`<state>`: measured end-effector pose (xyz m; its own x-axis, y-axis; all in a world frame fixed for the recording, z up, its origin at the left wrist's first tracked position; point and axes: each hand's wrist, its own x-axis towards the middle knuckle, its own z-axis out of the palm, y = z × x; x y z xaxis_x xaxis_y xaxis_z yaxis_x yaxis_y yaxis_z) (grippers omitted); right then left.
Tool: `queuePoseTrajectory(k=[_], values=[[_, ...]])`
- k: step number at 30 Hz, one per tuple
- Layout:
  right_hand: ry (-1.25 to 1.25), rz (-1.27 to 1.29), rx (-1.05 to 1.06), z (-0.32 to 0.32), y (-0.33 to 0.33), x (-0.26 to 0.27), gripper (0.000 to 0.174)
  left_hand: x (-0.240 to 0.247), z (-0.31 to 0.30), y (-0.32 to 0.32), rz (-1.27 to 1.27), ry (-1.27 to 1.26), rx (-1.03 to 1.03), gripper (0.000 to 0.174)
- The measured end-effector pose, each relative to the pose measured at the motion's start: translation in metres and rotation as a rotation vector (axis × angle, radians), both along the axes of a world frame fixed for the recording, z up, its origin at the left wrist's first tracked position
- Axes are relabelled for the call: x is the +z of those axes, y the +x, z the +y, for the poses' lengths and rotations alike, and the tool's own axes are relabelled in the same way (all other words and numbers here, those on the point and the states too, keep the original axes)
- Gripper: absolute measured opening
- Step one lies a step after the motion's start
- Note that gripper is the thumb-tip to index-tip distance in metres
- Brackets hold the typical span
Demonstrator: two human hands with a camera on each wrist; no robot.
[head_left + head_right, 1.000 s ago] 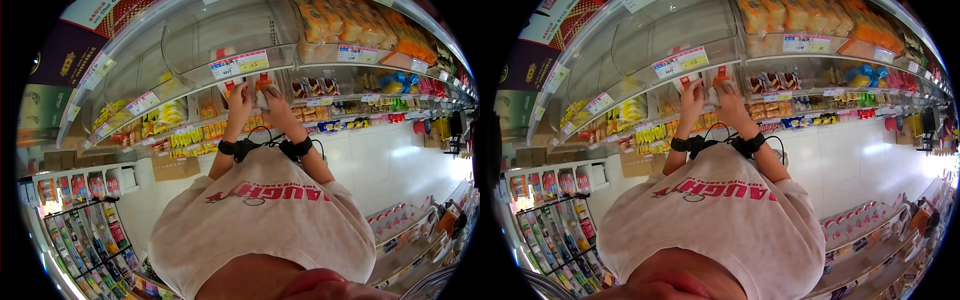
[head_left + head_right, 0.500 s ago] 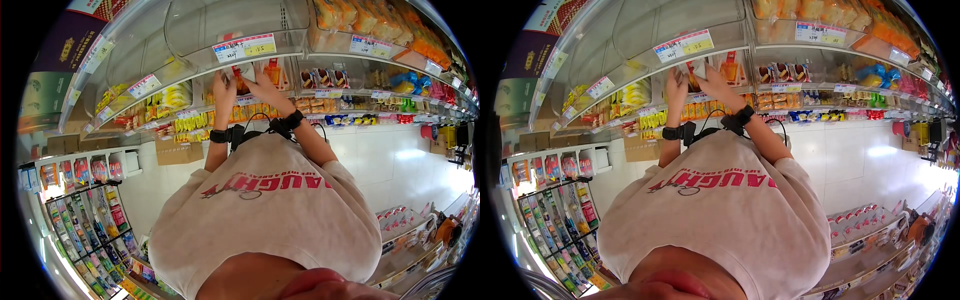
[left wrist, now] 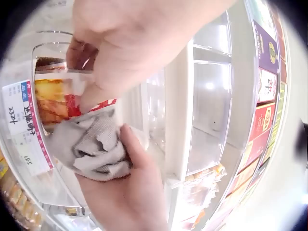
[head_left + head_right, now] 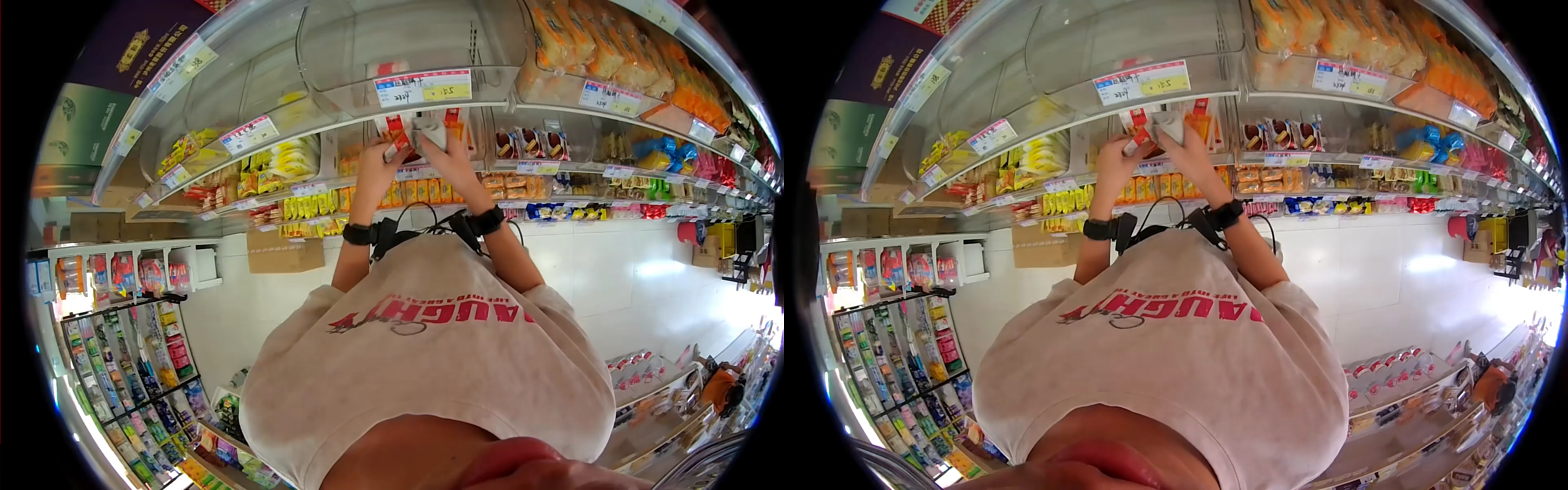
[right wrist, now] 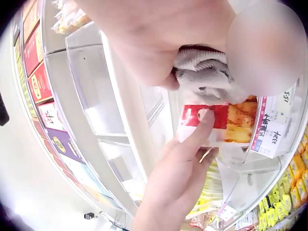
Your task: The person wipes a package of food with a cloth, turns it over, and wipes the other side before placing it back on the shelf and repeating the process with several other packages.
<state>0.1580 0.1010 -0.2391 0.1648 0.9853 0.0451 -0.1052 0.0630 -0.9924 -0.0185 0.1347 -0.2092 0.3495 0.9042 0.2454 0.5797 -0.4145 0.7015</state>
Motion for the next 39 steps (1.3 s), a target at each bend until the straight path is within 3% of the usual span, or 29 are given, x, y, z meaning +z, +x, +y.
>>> queuePoseTrajectory(k=[2, 5, 8, 11, 14, 17, 20, 23, 28, 30, 32, 33, 34, 37, 38, 39], values=[[0.039, 0.043, -0.093, -0.009, 0.006, 0.007, 0.040, 0.005, -0.008, 0.001, -0.210, 0.078, 0.008, 0.030], [0.155, -0.033, -0.188, -0.018, 0.005, 0.015, 0.041, 0.036, -0.028, -0.005, -0.307, -0.126, -0.048, 0.025], [0.179, 0.046, 0.041, -0.040, -0.012, 0.048, 0.042, 0.031, -0.033, -0.010, -0.441, -0.143, -0.097, 0.022], [0.090, 0.250, -0.062, -0.060, -0.037, 0.075, 0.034, 0.041, -0.046, -0.005, -0.710, -0.218, 0.098, 0.019], [-0.080, 0.190, -0.052, -0.061, -0.049, 0.080, 0.027, 0.031, -0.051, -0.020, -0.648, -0.194, 0.162, 0.017], [0.031, 0.012, -0.046, -0.057, -0.066, 0.088, 0.022, 0.022, -0.061, -0.028, -0.843, -0.304, 0.146, 0.015], [0.112, -0.088, -0.096, -0.053, -0.087, 0.089, 0.024, 0.042, -0.074, -0.029, -1.006, -0.255, 0.203, 0.014], [0.067, -0.111, 0.040, -0.059, -0.112, 0.070, 0.026, 0.038, -0.077, -0.040, -1.117, -0.133, 0.354, 0.012], [-0.060, -0.264, 0.164, -0.076, -0.132, 0.063, 0.028, 0.023, -0.083, -0.086, -1.007, -0.147, 0.402, 0.015], [-0.040, -0.338, 0.162, -0.080, -0.133, 0.062, 0.023, 0.020, -0.088, -0.098, -0.903, -0.193, 0.400, 0.020], [0.025, -0.369, 0.060, -0.076, -0.130, 0.053, 0.022, 0.021, -0.092, -0.100, -0.822, -0.078, 0.484, 0.027], [0.060, -0.384, 0.006, -0.074, -0.132, 0.053, 0.023, 0.022, -0.093, -0.101, -0.780, -0.020, 0.523, 0.030], [0.125, -0.454, -0.096, -0.073, -0.137, 0.058, 0.028, 0.023, -0.097, -0.106, -0.792, -0.099, 0.427, 0.036], [0.291, -0.440, 0.131, -0.069, -0.155, 0.065, 0.043, 0.035, -0.105, -0.102, -1.120, -0.350, 0.133, 0.040], [0.234, -0.471, 0.304, -0.080, -0.160, 0.072, 0.059, 0.037, -0.113, -0.109, -1.025, -0.462, 0.166, 0.049], [0.283, -0.475, 0.312, -0.087, -0.170, 0.072, 0.060, 0.035, -0.114, -0.115, -1.061, -0.521, 0.155, 0.048]])
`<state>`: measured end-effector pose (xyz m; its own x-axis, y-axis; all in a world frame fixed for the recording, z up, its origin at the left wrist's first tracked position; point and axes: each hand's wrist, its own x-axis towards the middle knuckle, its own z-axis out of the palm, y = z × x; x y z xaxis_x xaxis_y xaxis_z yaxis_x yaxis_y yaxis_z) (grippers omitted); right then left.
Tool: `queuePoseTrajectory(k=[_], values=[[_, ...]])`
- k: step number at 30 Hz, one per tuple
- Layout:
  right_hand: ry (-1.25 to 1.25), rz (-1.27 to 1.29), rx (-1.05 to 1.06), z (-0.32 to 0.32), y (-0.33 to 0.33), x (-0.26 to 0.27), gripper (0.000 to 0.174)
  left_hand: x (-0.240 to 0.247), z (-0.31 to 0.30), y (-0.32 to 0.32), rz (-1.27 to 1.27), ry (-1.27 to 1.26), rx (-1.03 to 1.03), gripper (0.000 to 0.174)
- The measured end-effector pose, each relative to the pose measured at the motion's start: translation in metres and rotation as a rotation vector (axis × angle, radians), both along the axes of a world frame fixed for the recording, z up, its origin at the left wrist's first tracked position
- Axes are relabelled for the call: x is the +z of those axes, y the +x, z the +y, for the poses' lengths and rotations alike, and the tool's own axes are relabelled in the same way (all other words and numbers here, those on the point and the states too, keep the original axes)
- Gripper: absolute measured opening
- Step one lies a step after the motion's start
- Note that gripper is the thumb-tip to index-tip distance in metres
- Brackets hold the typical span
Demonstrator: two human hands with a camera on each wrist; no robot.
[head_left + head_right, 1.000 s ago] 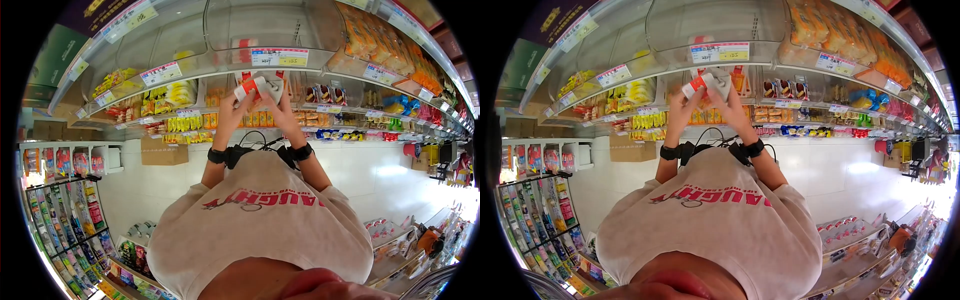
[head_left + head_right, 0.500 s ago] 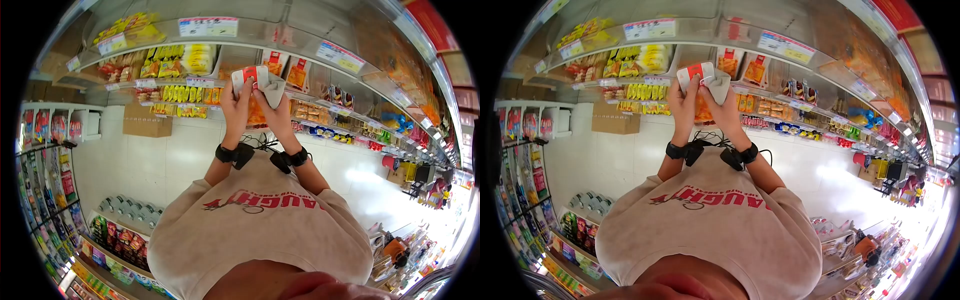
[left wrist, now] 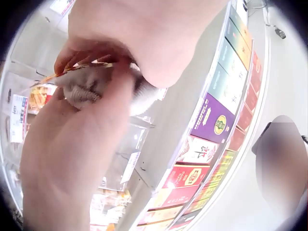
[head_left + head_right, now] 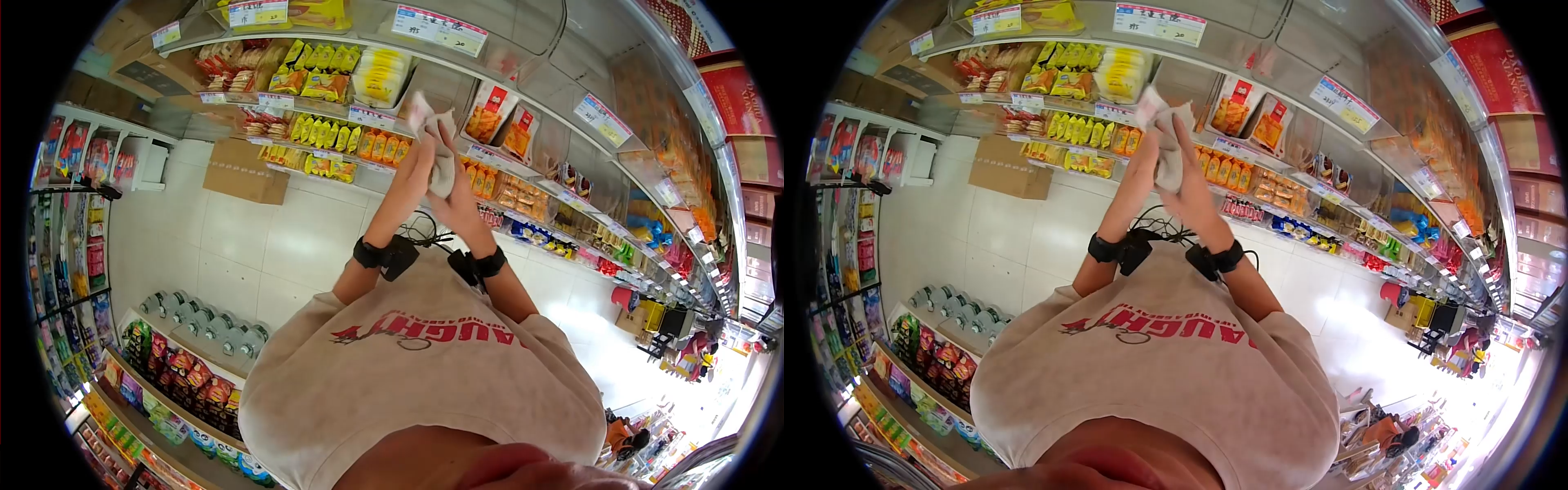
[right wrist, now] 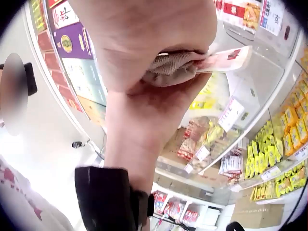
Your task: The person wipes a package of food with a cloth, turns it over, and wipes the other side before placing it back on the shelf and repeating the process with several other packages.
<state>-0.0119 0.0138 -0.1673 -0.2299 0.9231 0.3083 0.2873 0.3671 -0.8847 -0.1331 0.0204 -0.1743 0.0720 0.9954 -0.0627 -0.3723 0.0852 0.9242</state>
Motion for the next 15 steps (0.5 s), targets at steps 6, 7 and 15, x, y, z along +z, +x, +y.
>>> queuePoseTrajectory(k=[6, 7, 15], values=[[-0.245, 0.195, 0.009, -0.013, -0.015, -0.014, 0.054, -0.002, -0.004, -0.022, 0.064, -0.004, -0.062, 0.042], [-0.392, 0.274, -0.057, -0.016, -0.018, -0.009, 0.055, -0.003, -0.004, -0.021, 0.079, 0.018, -0.030, 0.041], [-0.139, 0.277, -0.354, -0.015, -0.016, 0.012, 0.048, 0.001, -0.008, -0.015, 0.020, 0.049, 0.061, 0.031]])
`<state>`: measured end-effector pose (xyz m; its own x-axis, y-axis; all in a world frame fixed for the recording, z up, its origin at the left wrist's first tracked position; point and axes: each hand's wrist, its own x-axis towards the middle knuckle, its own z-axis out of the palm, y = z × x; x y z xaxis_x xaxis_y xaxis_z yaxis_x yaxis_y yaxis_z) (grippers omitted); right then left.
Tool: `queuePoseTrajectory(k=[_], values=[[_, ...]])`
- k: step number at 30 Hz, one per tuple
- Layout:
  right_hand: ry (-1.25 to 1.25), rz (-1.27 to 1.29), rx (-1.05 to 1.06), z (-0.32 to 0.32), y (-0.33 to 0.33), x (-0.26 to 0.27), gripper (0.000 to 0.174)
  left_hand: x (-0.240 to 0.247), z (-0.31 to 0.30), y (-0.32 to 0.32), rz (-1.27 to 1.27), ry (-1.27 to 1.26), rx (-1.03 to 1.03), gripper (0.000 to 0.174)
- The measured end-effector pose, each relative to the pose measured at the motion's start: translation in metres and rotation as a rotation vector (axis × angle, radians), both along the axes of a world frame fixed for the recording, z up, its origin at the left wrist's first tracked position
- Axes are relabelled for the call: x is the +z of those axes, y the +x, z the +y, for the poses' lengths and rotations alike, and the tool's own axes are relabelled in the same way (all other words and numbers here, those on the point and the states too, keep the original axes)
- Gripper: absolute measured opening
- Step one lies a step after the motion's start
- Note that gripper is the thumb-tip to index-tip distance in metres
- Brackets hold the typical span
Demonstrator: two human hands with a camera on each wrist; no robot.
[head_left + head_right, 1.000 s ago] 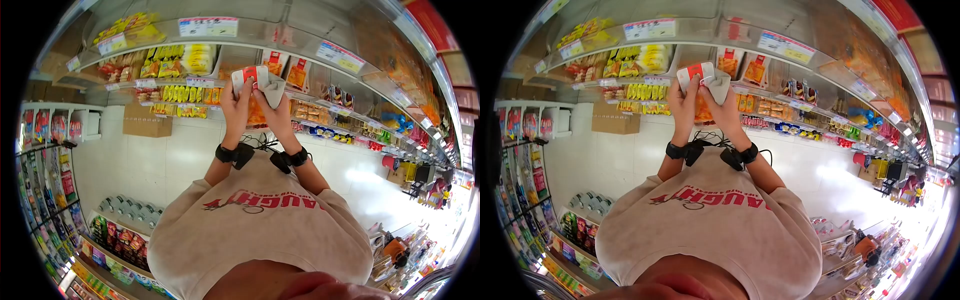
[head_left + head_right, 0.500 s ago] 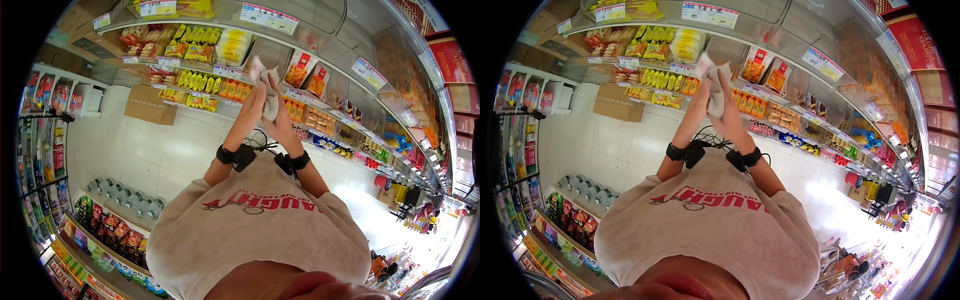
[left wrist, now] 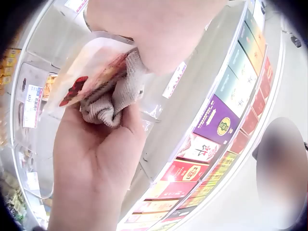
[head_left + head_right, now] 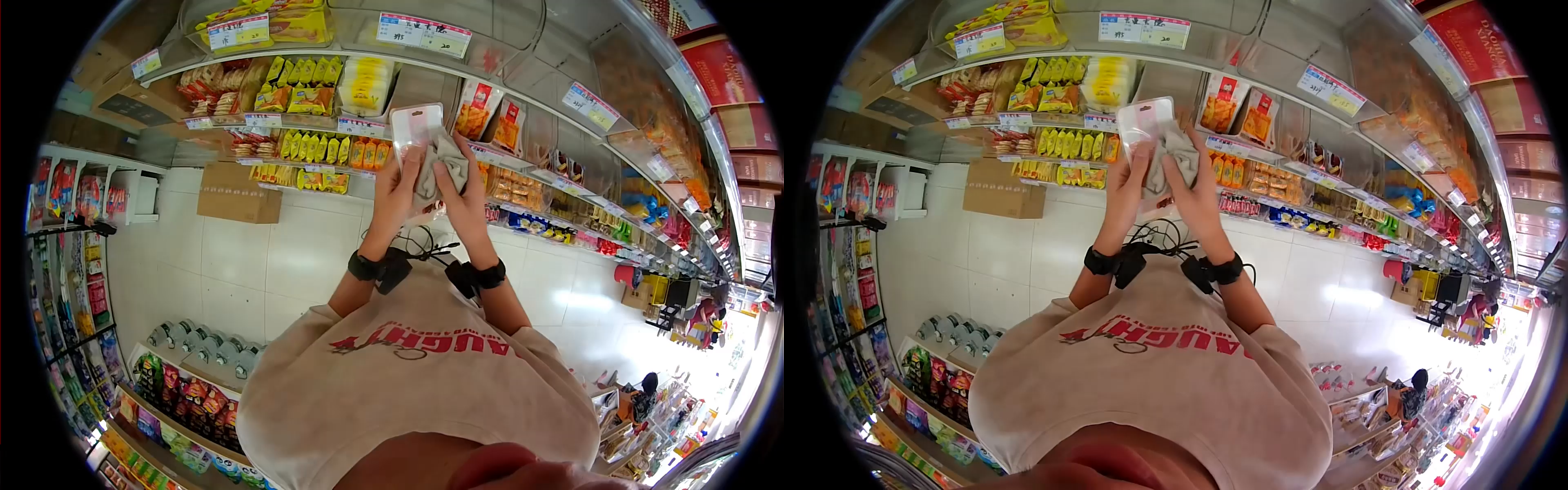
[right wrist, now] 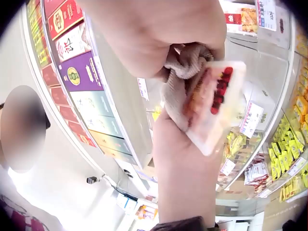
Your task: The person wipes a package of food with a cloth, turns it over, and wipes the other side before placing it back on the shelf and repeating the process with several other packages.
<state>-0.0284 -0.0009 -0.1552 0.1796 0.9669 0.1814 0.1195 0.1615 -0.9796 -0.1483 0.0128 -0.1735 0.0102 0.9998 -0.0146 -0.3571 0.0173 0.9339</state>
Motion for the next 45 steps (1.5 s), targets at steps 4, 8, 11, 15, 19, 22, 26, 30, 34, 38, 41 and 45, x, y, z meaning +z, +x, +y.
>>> queuePoseTrajectory(k=[4, 8, 11, 15, 19, 22, 26, 30, 34, 38, 41, 45], values=[[-0.067, -0.084, 0.089, -0.006, 0.024, 0.003, 0.047, 0.009, -0.002, -0.003, 0.072, -0.019, 0.032, 0.027], [-0.156, 0.092, 0.152, -0.017, 0.038, 0.023, 0.049, 0.009, 0.003, 0.009, 0.112, 0.171, 0.097, 0.024], [-0.095, 0.134, 0.202, -0.028, 0.047, 0.031, 0.059, 0.030, -0.005, 0.017, 0.007, 0.016, -0.005, 0.022], [0.015, 0.033, 0.223, -0.037, 0.063, 0.025, 0.075, 0.019, -0.001, 0.044, -0.003, 0.070, 0.040, 0.020], [-0.079, 0.047, 0.132, -0.043, 0.085, 0.040, 0.050, 0.042, -0.013, 0.063, 0.066, 0.040, -0.045, 0.018], [-0.015, 0.020, 0.037, -0.043, 0.107, 0.036, 0.032, 0.037, -0.013, 0.075, 0.294, 0.123, -0.026, 0.015], [0.102, -0.047, -0.094, -0.041, 0.140, 0.030, 0.022, 0.032, -0.009, 0.098, 0.501, 0.444, 0.184, 0.026], [0.122, -0.029, -0.164, -0.046, 0.156, 0.034, 0.021, 0.045, -0.018, 0.112, 0.551, 0.524, 0.061, 0.033], [0.109, -0.060, -0.099, -0.053, 0.167, 0.030, 0.027, 0.052, -0.024, 0.133, 0.536, 0.539, 0.000, 0.032], [0.251, -0.261, 0.083, -0.057, 0.176, 0.028, 0.044, 0.050, -0.032, 0.148, 0.357, 0.309, -0.181, 0.033], [0.283, -0.452, 0.139, -0.060, 0.173, 0.031, 0.062, 0.042, -0.033, 0.154, 0.109, 0.026, -0.302, 0.041], [0.184, -0.415, 0.005, -0.063, 0.175, 0.014, 0.062, 0.035, -0.030, 0.156, 0.426, 0.158, -0.288, 0.046]])
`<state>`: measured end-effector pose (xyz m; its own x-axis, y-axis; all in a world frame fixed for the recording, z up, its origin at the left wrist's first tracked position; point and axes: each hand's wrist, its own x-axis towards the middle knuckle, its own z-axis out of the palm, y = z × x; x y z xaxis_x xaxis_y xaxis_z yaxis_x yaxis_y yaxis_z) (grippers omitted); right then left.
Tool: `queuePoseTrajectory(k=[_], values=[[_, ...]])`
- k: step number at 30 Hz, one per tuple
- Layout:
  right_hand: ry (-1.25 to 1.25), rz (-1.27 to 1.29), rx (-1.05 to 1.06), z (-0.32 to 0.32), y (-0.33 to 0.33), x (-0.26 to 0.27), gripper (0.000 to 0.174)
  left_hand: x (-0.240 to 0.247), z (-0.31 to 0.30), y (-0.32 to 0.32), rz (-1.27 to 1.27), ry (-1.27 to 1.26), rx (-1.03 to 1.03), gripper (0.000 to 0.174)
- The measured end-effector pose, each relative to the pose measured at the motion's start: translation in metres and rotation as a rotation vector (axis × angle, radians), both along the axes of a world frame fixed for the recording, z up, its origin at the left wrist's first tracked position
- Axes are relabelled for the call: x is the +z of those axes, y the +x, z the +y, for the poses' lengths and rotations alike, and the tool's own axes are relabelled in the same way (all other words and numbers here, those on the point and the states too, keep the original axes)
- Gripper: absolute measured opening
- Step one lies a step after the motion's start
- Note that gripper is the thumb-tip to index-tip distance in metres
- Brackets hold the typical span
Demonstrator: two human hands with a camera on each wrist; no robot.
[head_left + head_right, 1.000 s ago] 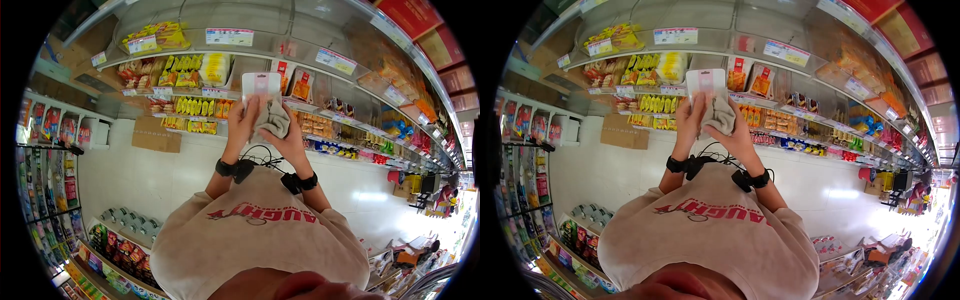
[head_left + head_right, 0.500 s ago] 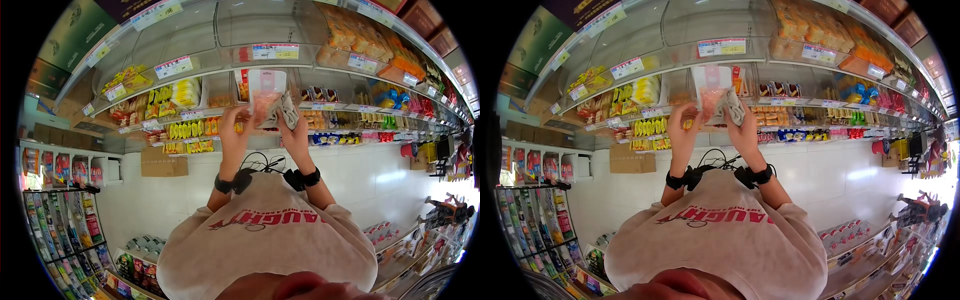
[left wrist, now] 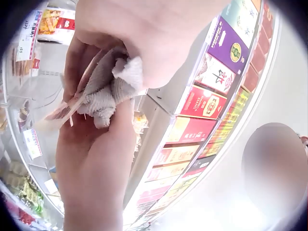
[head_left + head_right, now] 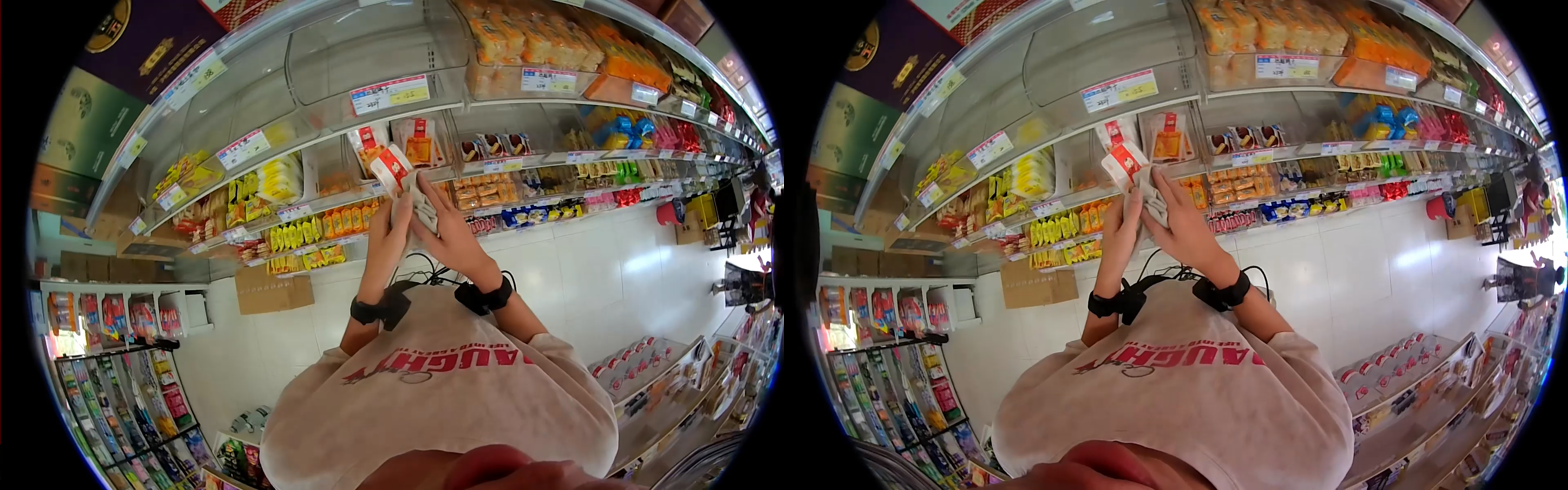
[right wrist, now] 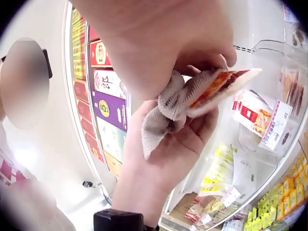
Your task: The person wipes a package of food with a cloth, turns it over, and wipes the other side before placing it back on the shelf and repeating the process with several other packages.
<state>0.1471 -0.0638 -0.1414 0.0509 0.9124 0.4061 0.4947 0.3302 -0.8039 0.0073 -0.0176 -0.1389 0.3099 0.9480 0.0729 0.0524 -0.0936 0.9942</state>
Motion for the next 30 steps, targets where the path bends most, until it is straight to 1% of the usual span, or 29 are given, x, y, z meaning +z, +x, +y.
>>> queuePoseTrajectory(k=[3, 5, 6, 9, 11, 12, 14, 15, 17, 18, 20, 21, 23, 24, 26, 27, 29, 30], values=[[-0.152, 0.303, 0.058, 0.003, 0.009, -0.002, 0.054, -0.008, 0.001, -0.010, -0.044, -0.294, 0.069, 0.044], [-0.307, 0.466, 0.083, 0.003, 0.019, 0.003, 0.050, -0.007, 0.001, -0.007, -0.084, -0.218, 0.078, 0.044], [-0.298, 0.457, 0.087, 0.002, 0.022, -0.001, 0.048, -0.005, 0.001, -0.006, -0.104, -0.181, 0.085, 0.044], [-0.267, 0.417, 0.133, 0.004, 0.024, -0.021, 0.045, -0.001, 0.004, -0.007, -0.160, -0.134, 0.235, 0.045], [-0.249, 0.372, 0.198, 0.004, 0.020, -0.033, 0.045, -0.007, 0.010, -0.011, -0.167, -0.144, 0.174, 0.039], [-0.277, 0.375, 0.142, 0.003, 0.018, -0.031, 0.044, -0.008, 0.012, -0.012, -0.171, -0.149, 0.146, 0.036], [-0.331, 0.382, 0.031, 0.002, 0.014, -0.024, 0.044, -0.010, 0.011, -0.010, -0.138, -0.082, 0.094, 0.030], [-0.335, 0.417, 0.016, 0.004, 0.014, -0.028, 0.043, -0.010, 0.010, -0.010, -0.121, -0.048, 0.067, 0.029], [-0.345, 0.489, -0.018, 0.007, 0.015, -0.039, 0.043, -0.010, 0.011, -0.020, -0.148, -0.138, -0.034, 0.028], [-0.311, 0.504, -0.015, 0.007, 0.013, -0.039, 0.041, -0.011, 0.011, -0.024, -0.162, -0.183, -0.084, 0.028], [-0.241, 0.532, -0.010, 0.006, 0.010, -0.038, 0.038, -0.012, 0.010, -0.026, -0.218, -0.195, -0.037, 0.028], [-0.257, 0.565, -0.077, 0.006, 0.009, -0.037, 0.036, -0.013, 0.011, -0.027, -0.248, -0.201, -0.013, 0.028], [-0.286, 0.627, -0.208, 0.006, 0.008, -0.032, 0.033, -0.023, 0.016, -0.035, -0.166, -0.133, 0.053, 0.025], [-0.305, 0.680, -0.189, 0.007, 0.006, -0.024, 0.032, -0.023, 0.018, -0.038, -0.124, -0.099, 0.086, 0.023], [-0.343, 0.786, -0.151, 0.008, 0.000, -0.008, 0.030, -0.024, 0.017, -0.044, 0.136, -0.011, -0.098, 0.022], [-0.323, 0.772, -0.147, 0.010, -0.005, -0.015, 0.030, -0.023, 0.016, -0.047, 0.266, 0.032, -0.189, 0.023], [-0.279, 0.741, -0.137, 0.016, -0.012, -0.034, 0.030, -0.026, 0.012, -0.043, 0.336, 0.058, -0.175, 0.022], [-0.278, 0.761, -0.140, 0.017, -0.014, -0.033, 0.030, -0.028, 0.010, -0.041, 0.370, 0.072, -0.167, 0.021]])
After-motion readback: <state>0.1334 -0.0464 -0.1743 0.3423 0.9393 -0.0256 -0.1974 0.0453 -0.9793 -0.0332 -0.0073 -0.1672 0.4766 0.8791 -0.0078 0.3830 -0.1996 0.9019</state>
